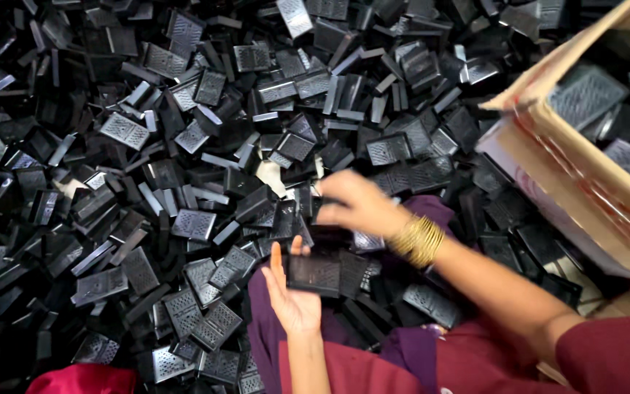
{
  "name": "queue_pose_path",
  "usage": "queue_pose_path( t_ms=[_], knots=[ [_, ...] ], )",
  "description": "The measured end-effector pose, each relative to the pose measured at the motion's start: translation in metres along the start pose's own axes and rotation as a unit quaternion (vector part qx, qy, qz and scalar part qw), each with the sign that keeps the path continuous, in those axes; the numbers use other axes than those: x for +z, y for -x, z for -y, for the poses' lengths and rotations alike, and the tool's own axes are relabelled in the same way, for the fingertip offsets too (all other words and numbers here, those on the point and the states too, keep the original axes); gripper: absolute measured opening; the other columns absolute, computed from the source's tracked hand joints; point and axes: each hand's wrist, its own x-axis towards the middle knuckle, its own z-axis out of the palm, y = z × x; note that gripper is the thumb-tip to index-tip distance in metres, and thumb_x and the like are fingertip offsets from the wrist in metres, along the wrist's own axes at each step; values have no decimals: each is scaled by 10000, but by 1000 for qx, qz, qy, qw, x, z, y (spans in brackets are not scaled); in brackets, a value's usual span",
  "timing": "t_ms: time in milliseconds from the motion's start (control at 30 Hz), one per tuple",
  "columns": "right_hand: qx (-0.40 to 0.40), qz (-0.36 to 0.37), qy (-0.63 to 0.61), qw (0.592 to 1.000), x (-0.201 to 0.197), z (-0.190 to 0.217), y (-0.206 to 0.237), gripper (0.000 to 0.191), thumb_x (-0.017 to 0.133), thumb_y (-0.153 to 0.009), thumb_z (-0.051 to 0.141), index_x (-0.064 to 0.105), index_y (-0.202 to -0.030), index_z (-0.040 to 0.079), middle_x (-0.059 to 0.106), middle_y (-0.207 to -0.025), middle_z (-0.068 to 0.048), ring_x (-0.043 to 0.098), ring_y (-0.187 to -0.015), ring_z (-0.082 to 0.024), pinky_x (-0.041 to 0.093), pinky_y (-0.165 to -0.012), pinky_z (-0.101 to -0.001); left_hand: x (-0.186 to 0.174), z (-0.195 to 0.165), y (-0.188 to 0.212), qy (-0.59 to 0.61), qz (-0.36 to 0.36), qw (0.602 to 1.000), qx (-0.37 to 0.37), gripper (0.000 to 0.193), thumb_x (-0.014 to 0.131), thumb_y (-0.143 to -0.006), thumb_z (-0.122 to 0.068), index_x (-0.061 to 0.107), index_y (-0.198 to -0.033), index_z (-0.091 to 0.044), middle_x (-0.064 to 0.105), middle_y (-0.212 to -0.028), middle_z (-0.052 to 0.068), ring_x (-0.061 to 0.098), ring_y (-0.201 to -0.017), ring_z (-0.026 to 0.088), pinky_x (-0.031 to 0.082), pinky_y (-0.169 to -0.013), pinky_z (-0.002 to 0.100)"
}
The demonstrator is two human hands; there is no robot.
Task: The person sits on the floor among a large pile of black plastic boxes and handles them one at a time, picking each up, turning it over in both hands, and tossing it back onto the pile. Another worker nearby performs the same handling of the plastic parts.
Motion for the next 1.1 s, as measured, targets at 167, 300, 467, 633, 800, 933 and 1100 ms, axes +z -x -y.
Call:
queue_pose_path(
  t_ms=[167,300,467,633,800,933,1100],
  knots=[
    [371,-61,302,876,-44,-116,-93,867,526,-949,780,480,-1464,85,621,-1247,-265,595,-1149,-474,445,-972,-614,-8,-4,-23,143,12,988,-56,692,537,-996,-520,459,-1485,-35,435,-1546,302,499,-1325,393,380,-1134,531],
    [402,-123,191,887,4,-150,-142,1092,555,-781,829,208,-1631,239,495,-1334,-367,564,-1166,-540,466,-977,-606,-12,-5,-25,147,16,985,-91,705,529,-955,-498,435,-1501,-63,358,-1578,300,435,-1387,417,305,-1151,608],
    [244,-48,97,964,92,-138,-166,963,605,-871,726,241,-1639,272,176,-1521,-505,427,-1289,-633,402,-1075,-577,-12,-2,-32,155,-29,985,-77,735,542,-942,-462,404,-1534,-49,336,-1594,327,395,-1412,443,279,-1173,580],
    [-150,67,18,986,141,-125,-155,524,593,-1011,387,534,-1434,84,648,-1338,-186,646,-1198,-376,515,-1047,-459,-10,3,-40,154,-35,986,-62,767,574,-899,-429,388,-1536,-46,329,-1596,323,379,-1426,452,261,-1180,582],
    [-213,171,-55,960,139,-110,-134,317,631,-1018,254,644,-1307,125,722,-1135,-104,699,-1049,-317,557,-906,-418,-16,2,-39,163,-19,983,-82,828,586,-856,-384,348,-1553,-6,332,-1594,330,374,-1437,456,273,-1179,581],
    [-62,93,13,994,100,-120,-143,173,653,-961,246,748,-1064,146,738,-1022,-67,718,-956,-273,569,-853,-393,-23,1,-39,222,-59,969,-93,875,561,-846,-354,297,-1543,104,344,-1584,357,399,-1411,476,312,-1163,577],
    [-164,10,246,955,41,-165,-176,509,721,-803,255,643,-1295,150,602,-1360,-86,608,-1167,-306,436,-1044,-531,-30,-2,-42,135,-41,988,-58,679,518,-944,-407,442,-1539,-88,511,-1472,241,543,-1217,347,415,-1081,510]
  ],
)
